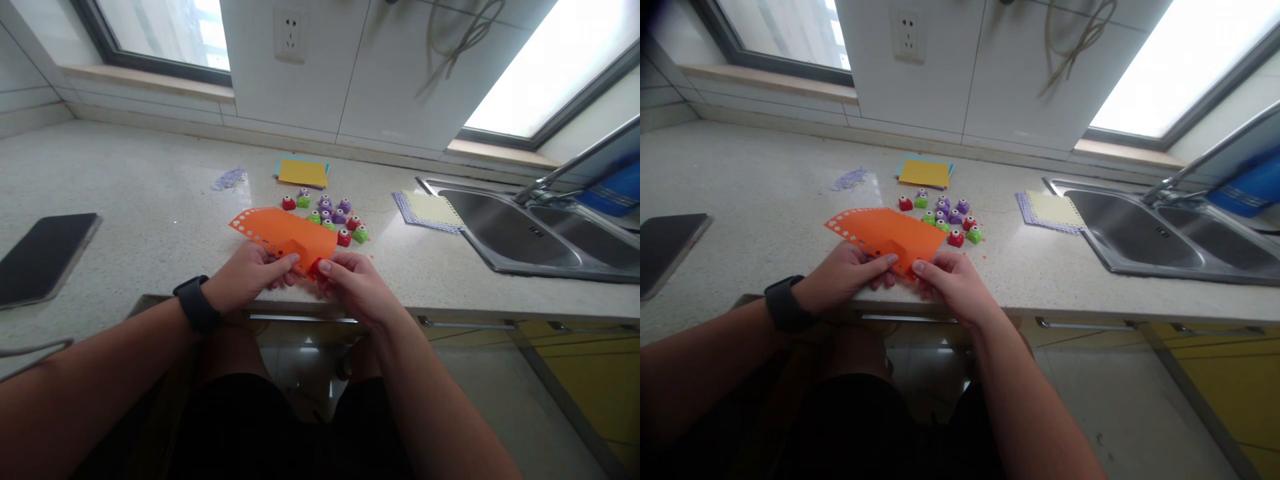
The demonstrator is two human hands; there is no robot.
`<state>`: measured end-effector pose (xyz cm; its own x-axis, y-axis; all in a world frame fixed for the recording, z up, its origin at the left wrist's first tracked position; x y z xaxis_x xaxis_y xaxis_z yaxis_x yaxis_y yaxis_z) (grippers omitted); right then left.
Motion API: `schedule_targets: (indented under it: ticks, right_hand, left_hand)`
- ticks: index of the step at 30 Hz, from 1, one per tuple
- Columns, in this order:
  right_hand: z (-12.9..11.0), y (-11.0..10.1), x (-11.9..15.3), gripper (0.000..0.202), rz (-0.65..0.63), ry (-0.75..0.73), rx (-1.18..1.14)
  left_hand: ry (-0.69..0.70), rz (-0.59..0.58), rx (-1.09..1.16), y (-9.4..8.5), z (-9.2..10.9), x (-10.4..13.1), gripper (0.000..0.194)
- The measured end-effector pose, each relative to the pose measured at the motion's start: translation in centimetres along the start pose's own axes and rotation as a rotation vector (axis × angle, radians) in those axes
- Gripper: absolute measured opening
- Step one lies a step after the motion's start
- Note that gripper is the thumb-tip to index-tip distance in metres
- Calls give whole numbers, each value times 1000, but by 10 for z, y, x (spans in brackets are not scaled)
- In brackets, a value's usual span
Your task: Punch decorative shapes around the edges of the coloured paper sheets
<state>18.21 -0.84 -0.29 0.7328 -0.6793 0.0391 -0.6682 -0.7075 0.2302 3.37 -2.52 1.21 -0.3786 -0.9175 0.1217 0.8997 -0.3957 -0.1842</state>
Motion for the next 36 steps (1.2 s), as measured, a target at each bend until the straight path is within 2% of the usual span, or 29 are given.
schedule_targets:
  ticks: [17,36]
  right_hand:
    - [-1,-1,1,28,-18,-19,75]
    - [-3,1,1,29,17,-26,10]
  left_hand:
    - [11,10,7,1,2,1,31]
    - [16,5,24,2,4,2,32]
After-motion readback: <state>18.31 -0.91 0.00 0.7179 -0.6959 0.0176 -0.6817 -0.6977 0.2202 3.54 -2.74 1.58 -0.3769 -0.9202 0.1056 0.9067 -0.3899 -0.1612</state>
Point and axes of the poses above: each hand's wrist, its own x-axis away from the middle knuckle, its own y-axis out of the palm, z = x × y, the point moved 9 cm from there along -x, towards the middle knuckle, and after that the axes turned 15 degrees about -z, right-handed, at the moved point
